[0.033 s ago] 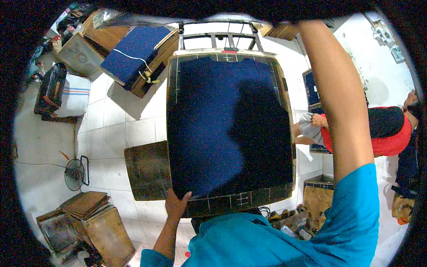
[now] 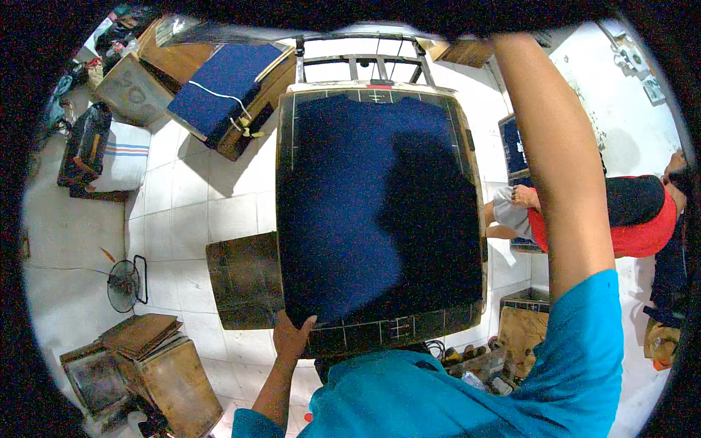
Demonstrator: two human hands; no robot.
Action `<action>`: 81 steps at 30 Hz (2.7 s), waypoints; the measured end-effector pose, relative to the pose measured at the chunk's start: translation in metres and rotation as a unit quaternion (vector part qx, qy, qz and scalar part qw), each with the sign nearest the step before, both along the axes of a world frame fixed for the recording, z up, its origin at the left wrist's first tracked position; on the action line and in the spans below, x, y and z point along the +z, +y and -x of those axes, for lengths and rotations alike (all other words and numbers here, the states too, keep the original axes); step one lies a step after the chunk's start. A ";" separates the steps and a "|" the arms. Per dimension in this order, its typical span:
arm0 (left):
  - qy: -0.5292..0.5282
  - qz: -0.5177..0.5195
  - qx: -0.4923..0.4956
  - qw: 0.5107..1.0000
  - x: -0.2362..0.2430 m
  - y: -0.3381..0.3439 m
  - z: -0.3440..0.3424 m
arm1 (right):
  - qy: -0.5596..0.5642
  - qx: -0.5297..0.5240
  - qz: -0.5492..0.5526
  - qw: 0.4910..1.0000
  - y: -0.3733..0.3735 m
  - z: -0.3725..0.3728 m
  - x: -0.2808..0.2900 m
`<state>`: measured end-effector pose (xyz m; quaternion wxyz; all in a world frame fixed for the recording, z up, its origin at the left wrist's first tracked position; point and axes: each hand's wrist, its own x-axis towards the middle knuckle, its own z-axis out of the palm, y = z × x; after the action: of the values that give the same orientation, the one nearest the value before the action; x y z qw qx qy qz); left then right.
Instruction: The person applies white ink to a screen printing frame using a squeegee, then repeatedly places dark fabric under the screen and pulls the squeegee across to print a design. Printed pieces are stacked, and the person moves to a stack of finished boards to cut a securing string.
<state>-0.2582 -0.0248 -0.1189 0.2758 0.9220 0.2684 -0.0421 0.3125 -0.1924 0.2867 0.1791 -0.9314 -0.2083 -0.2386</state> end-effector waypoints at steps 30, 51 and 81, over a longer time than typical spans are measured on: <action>-0.373 0.574 0.247 0.686 0.120 0.091 -0.287 | -0.041 0.048 0.027 0.998 -0.052 0.106 -0.222; -0.054 0.363 0.398 0.841 -0.041 0.088 -0.286 | 0.201 0.171 0.127 0.956 -0.039 -0.041 -0.401; -0.084 0.433 0.407 0.800 -0.059 0.094 -0.284 | 0.218 0.149 0.106 0.959 -0.074 0.081 -0.382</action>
<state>0.0255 0.0695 -0.1778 0.6590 0.5130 0.5486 0.0395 0.2314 -0.2665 -0.0951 0.1537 -0.9328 -0.3251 0.0234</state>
